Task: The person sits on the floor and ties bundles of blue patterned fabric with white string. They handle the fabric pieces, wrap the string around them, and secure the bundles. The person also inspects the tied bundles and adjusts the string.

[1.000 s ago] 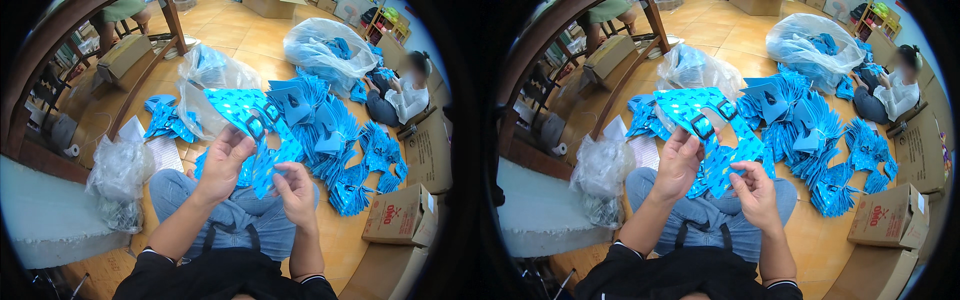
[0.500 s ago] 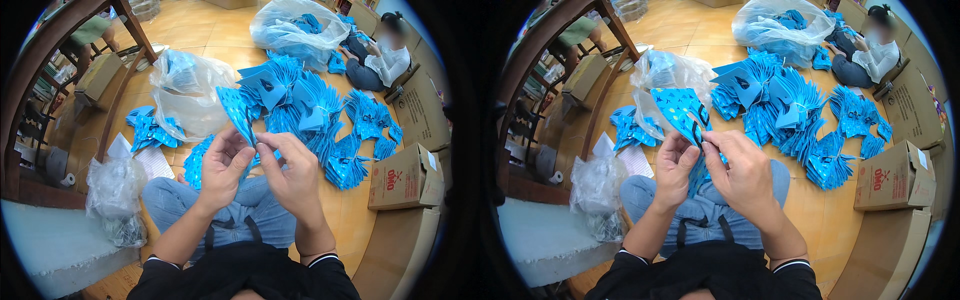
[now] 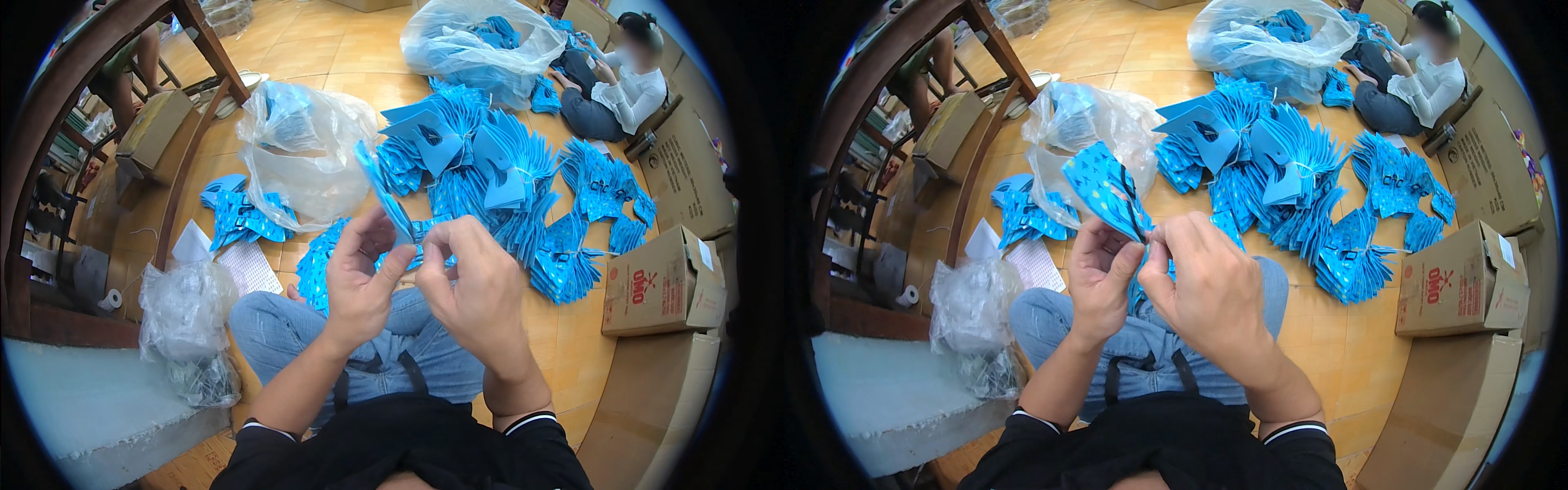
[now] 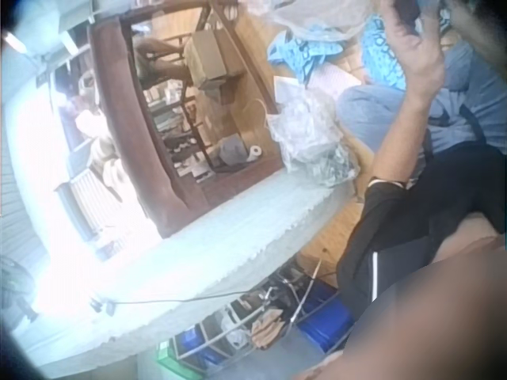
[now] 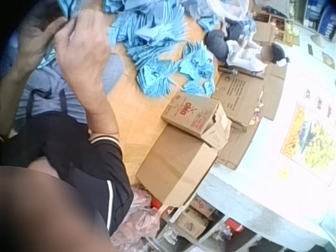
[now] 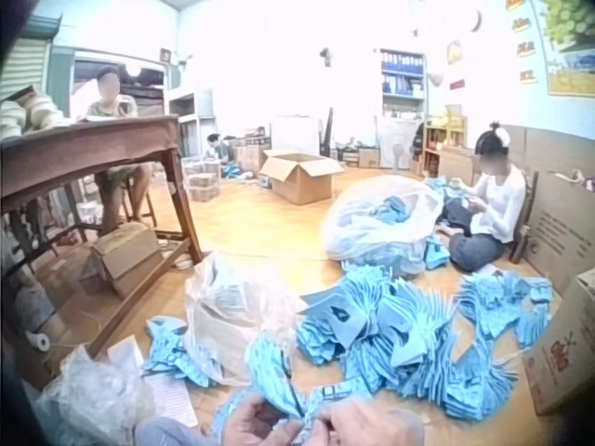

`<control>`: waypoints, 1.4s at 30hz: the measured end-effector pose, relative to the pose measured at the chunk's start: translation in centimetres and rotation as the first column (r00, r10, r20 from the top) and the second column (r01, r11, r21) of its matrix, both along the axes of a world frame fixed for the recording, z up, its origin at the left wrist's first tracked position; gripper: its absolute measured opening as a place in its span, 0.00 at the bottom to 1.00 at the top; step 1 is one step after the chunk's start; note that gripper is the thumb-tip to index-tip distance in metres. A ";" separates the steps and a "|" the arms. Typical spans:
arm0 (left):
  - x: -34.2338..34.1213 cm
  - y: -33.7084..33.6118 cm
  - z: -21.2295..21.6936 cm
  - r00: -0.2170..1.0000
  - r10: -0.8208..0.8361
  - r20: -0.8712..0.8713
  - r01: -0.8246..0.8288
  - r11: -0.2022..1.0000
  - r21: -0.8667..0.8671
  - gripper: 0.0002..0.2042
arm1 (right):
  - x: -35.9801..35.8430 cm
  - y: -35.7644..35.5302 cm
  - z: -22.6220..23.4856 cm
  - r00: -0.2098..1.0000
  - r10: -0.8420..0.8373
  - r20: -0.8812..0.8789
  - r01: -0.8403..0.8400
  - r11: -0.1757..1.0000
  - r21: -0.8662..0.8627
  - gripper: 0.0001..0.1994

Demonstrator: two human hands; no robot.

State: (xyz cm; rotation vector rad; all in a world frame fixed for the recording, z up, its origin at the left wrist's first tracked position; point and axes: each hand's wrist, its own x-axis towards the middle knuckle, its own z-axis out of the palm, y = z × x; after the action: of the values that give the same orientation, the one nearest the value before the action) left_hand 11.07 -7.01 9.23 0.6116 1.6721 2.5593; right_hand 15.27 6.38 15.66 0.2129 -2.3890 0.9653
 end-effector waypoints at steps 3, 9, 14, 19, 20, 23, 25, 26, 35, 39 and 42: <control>-0.1 0.0 0.1 0.998 0.009 0.058 -0.013 0.998 0.067 0.25 | -0.1 -0.1 -0.1 1.000 0.016 0.001 -0.016 0.997 -0.077 0.05; -0.4 -0.3 0.1 1.000 0.005 -0.004 -0.005 0.999 0.037 0.25 | -0.4 -0.1 0.0 0.999 0.040 -0.023 -0.042 0.995 -0.095 0.06; -0.3 -0.5 0.0 0.999 0.001 -0.051 0.000 1.000 0.008 0.25 | -0.4 -0.3 0.0 0.999 0.050 -0.014 -0.051 0.993 -0.111 0.05; -0.4 -0.7 -0.2 0.997 -0.033 -0.068 0.034 0.999 0.012 0.25 | -0.4 -0.3 -0.1 0.999 0.041 -0.024 -0.044 0.991 -0.127 0.05; -0.4 -0.7 -0.2 0.997 -0.034 -0.069 0.035 0.999 0.003 0.25 | -0.4 -0.3 -0.1 0.999 0.039 -0.029 -0.042 0.992 -0.122 0.05; -0.4 -0.8 -0.4 0.997 -0.021 -0.067 0.019 0.999 -0.037 0.25 | -0.4 -0.1 -0.1 0.999 0.038 -0.028 -0.041 0.993 -0.115 0.05; -0.4 -0.9 -0.5 0.997 -0.013 -0.071 0.009 0.998 -0.066 0.25 | -0.3 0.0 -0.1 0.999 0.038 -0.013 -0.039 0.993 -0.108 0.05; -0.4 -0.9 -0.5 0.997 -0.012 -0.075 0.006 0.997 -0.080 0.25 | -0.3 0.0 -0.1 0.999 0.037 0.000 -0.037 0.994 -0.102 0.05; -0.3 -0.6 -0.2 0.998 0.017 -0.058 -0.020 0.998 -0.052 0.25 | -0.2 -0.3 -0.2 1.000 0.000 0.000 0.000 0.990 -0.138 0.06; -0.3 -0.5 0.2 0.997 -0.032 -0.073 0.032 0.999 -0.001 0.25 | -0.2 -0.3 0.0 0.999 -0.029 -0.020 0.026 0.992 -0.125 0.06; -0.2 -0.5 0.2 0.997 -0.015 -0.075 0.013 0.999 -0.034 0.25 | -0.1 -0.3 0.0 0.998 0.000 -0.063 -0.008 0.991 -0.133 0.06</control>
State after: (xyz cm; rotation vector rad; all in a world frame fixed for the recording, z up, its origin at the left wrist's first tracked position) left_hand 10.84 -7.53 9.42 0.7242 1.7224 2.5237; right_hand 15.14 6.08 15.70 0.1952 -2.2578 1.0989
